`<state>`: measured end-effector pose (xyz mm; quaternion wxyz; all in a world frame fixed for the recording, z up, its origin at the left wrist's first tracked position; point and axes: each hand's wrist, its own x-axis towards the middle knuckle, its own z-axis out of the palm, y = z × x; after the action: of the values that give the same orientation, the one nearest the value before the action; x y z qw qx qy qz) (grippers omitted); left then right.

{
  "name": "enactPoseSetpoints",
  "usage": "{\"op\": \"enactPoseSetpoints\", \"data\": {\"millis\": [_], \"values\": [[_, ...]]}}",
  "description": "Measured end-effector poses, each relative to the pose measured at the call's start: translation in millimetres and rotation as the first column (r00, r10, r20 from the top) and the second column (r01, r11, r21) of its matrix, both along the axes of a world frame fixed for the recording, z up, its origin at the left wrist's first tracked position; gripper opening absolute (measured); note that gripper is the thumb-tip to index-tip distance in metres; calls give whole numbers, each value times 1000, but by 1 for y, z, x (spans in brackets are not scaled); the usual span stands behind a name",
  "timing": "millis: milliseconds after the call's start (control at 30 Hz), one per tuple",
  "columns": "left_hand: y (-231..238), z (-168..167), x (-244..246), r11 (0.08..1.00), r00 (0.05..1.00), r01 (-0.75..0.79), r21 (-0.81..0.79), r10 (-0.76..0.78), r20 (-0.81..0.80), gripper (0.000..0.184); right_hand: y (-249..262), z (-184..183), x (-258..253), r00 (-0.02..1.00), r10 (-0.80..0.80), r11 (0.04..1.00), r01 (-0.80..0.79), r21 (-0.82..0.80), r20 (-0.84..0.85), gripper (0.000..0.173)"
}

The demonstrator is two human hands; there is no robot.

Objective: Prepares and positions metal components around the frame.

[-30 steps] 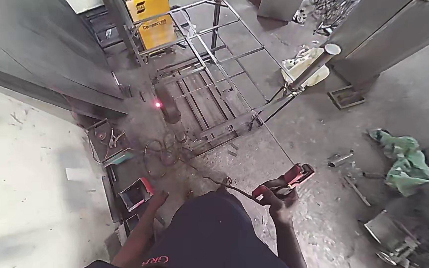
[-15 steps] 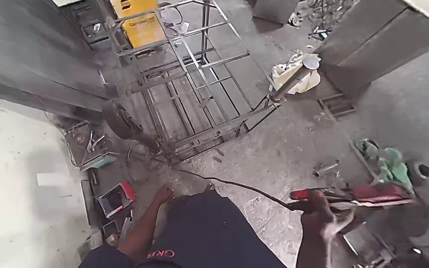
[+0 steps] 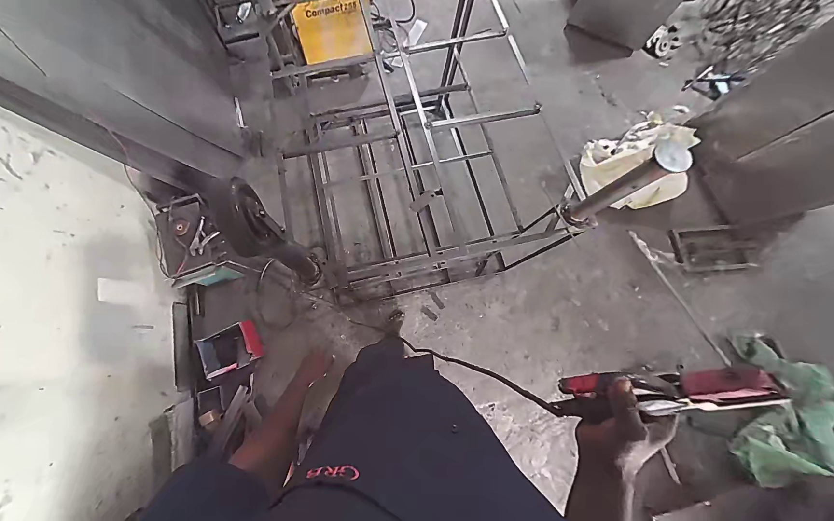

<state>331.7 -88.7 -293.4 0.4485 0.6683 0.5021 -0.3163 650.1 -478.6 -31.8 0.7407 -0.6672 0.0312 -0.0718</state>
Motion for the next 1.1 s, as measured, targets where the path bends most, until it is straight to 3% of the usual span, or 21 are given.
{"op": "enactPoseSetpoints", "data": {"millis": [100,267,367,500,633,767,1100], "values": [[29,9,46,991,996,-43,130,33,82,49,12,-8,5,994,113,993,-113,-38,-3,56],[83,27,133,927,977,-187,325,141,162,63,34,-3,30,947,320,941,-315,-122,19,59],[106,15,177,876,961,-274,397,257,96,83,52,6,52,913,407,901,-398,-170,19,60],[120,-14,216,872,959,-215,440,273,-74,92,72,12,73,918,397,880,-382,-284,-4,73],[123,-42,226,835,932,-251,489,344,-110,101,81,12,89,930,359,876,-365,-316,-79,71],[128,-42,237,795,911,-274,541,394,-118,106,99,20,106,906,407,853,-423,-306,-119,65],[134,-59,250,704,848,-388,595,526,-71,100,94,15,150,883,458,832,-468,-299,-105,72]]}}
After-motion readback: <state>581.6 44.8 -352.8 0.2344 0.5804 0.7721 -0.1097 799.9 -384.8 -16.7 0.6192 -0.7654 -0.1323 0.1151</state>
